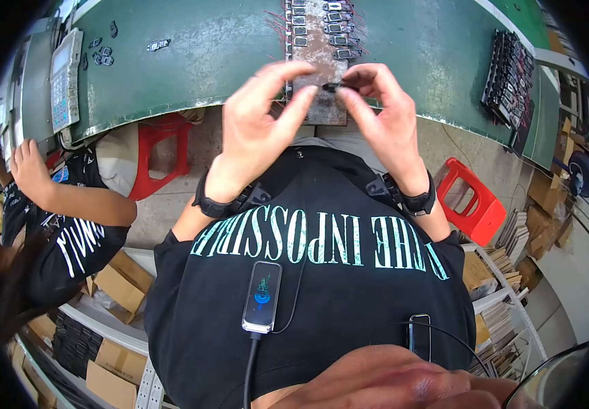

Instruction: The person picks up a small electronic component, presses its parts together with both hands, and places it onto a metal plate. This process is repeated for several components, which are then moved from the plate to a separate stack.

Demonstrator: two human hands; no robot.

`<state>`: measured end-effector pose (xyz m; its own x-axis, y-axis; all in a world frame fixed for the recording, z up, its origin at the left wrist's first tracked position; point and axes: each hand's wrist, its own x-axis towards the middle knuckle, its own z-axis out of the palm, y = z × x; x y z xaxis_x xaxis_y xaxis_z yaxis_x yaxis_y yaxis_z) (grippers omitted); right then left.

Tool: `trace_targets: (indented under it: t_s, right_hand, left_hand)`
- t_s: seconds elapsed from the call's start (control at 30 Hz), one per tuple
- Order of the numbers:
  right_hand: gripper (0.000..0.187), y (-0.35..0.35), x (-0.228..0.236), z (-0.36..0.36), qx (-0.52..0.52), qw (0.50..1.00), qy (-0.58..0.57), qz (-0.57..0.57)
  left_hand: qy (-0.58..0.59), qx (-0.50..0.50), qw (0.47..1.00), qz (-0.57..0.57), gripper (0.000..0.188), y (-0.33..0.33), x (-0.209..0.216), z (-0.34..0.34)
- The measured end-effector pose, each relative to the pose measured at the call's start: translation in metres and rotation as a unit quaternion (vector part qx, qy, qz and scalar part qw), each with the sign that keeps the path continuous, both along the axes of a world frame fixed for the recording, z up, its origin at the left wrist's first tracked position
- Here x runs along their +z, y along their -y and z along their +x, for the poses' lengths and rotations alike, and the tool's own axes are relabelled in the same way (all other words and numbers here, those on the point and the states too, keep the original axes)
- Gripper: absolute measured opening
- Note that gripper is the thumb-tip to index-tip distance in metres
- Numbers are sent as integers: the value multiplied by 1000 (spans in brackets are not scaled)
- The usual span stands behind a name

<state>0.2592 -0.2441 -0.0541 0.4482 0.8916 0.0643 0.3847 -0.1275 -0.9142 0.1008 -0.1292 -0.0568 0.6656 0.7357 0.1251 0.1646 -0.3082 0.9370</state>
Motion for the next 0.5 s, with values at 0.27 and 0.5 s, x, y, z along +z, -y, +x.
trace_targets:
  t_s: [0.27, 0.5]
  right_hand:
    - [13, -8, -19, 18, -50, 993, 110, 1]
    - [17, -8, -25, 28, -26, 960, 273, 63]
  left_hand:
    - [101, 54, 992, 46, 16, -16, -6, -4]
    - [74, 74, 994, 13, 16, -12, -14, -12]
